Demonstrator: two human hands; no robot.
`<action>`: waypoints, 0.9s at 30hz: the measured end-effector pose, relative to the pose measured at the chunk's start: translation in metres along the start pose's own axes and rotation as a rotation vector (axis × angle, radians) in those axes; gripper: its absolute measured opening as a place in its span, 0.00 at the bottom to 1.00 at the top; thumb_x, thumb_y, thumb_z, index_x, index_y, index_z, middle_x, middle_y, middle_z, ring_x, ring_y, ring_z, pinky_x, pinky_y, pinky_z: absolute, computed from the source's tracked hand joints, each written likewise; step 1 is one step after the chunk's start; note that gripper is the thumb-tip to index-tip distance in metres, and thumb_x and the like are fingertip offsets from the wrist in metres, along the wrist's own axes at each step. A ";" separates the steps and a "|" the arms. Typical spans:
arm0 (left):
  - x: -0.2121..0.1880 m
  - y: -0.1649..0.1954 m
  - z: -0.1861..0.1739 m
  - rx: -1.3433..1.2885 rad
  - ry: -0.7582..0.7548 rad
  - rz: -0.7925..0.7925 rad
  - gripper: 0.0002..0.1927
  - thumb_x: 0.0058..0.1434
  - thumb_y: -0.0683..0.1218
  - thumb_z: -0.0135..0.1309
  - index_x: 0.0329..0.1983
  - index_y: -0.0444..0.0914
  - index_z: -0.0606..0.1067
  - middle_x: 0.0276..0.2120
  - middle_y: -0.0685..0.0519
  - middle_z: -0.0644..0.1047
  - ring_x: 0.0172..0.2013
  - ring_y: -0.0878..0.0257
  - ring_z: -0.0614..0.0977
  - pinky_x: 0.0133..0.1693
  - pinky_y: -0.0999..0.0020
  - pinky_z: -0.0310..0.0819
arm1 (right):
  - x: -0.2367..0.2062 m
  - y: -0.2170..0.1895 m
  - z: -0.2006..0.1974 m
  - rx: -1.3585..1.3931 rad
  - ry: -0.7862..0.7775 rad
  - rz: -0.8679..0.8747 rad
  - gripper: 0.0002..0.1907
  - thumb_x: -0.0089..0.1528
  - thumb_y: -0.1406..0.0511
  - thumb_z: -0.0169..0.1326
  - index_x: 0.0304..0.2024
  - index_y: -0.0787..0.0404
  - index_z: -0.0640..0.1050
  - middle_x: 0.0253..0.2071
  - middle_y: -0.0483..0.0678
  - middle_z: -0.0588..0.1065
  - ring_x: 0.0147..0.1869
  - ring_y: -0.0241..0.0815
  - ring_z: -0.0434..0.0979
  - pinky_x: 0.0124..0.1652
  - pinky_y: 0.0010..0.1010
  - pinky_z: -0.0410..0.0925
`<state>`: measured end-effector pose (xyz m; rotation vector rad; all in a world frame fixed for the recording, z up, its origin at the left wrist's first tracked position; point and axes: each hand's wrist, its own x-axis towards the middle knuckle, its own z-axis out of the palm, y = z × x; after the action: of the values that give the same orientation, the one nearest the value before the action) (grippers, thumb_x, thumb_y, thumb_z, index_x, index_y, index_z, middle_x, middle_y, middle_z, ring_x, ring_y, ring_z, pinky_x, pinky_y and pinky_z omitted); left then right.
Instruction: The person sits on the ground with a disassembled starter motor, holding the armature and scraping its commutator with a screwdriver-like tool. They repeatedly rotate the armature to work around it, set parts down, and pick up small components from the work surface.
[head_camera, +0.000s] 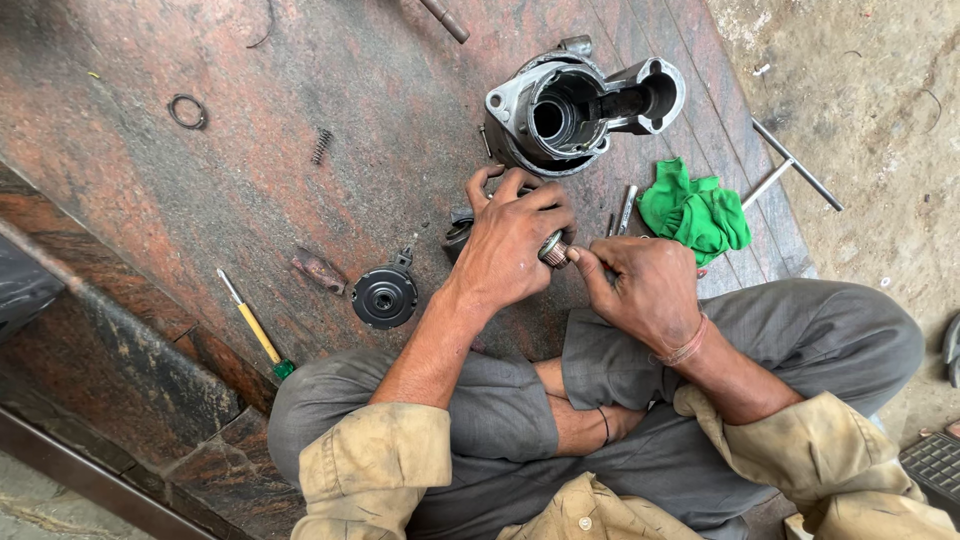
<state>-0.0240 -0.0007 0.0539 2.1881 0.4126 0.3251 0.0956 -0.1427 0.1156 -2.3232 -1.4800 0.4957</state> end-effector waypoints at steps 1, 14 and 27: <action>0.000 0.000 0.000 -0.005 0.006 0.003 0.12 0.44 0.44 0.67 0.34 0.43 0.82 0.40 0.61 0.78 0.50 0.54 0.74 0.64 0.39 0.48 | -0.001 -0.001 0.000 -0.025 0.012 -0.028 0.13 0.63 0.59 0.60 0.27 0.60 0.81 0.23 0.51 0.75 0.25 0.54 0.76 0.24 0.41 0.63; 0.001 0.002 0.000 -0.001 0.005 0.000 0.13 0.41 0.40 0.64 0.32 0.43 0.82 0.40 0.61 0.77 0.51 0.54 0.74 0.62 0.39 0.49 | 0.002 0.001 0.012 -0.128 -0.008 -0.054 0.17 0.62 0.60 0.60 0.21 0.59 0.75 0.20 0.53 0.73 0.24 0.56 0.75 0.24 0.46 0.64; 0.001 0.001 -0.002 0.003 -0.026 0.001 0.15 0.39 0.40 0.67 0.33 0.44 0.82 0.40 0.61 0.77 0.51 0.53 0.74 0.63 0.37 0.48 | -0.004 0.003 0.005 -0.177 -0.057 -0.078 0.16 0.62 0.58 0.60 0.23 0.59 0.75 0.20 0.51 0.73 0.24 0.55 0.75 0.24 0.45 0.64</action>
<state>-0.0236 0.0000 0.0561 2.1929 0.3978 0.2969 0.0943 -0.1470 0.1106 -2.3909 -1.6969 0.4293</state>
